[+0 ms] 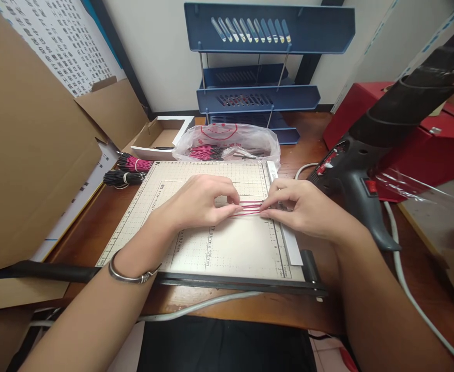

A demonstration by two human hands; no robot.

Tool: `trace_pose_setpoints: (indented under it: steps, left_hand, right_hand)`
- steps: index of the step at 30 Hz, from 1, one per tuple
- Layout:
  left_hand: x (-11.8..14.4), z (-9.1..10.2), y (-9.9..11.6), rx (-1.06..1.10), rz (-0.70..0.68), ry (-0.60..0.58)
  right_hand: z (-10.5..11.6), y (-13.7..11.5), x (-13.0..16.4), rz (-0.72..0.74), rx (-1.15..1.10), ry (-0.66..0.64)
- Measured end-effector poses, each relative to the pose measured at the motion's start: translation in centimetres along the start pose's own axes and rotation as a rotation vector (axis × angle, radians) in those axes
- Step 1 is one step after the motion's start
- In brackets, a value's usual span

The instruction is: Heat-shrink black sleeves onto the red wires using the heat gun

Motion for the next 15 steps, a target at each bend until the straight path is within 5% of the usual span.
trace_pose_setpoints:
  steps: [15]
  left_hand:
    - [0.0,-0.7,0.0,0.020,0.028,-0.083]
  right_hand:
    - [1.1,-0.2,-0.1,0.007,0.013,0.090]
Point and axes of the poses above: each hand's wrist, its own x-axis away from the middle knuckle, its own z-axis out of the back of the hand, y = z × x, the point moved 8 cm from there along -x, towards the middle knuckle, and after that the axes turned 5 degrees about -z, right-handed, at the moved point
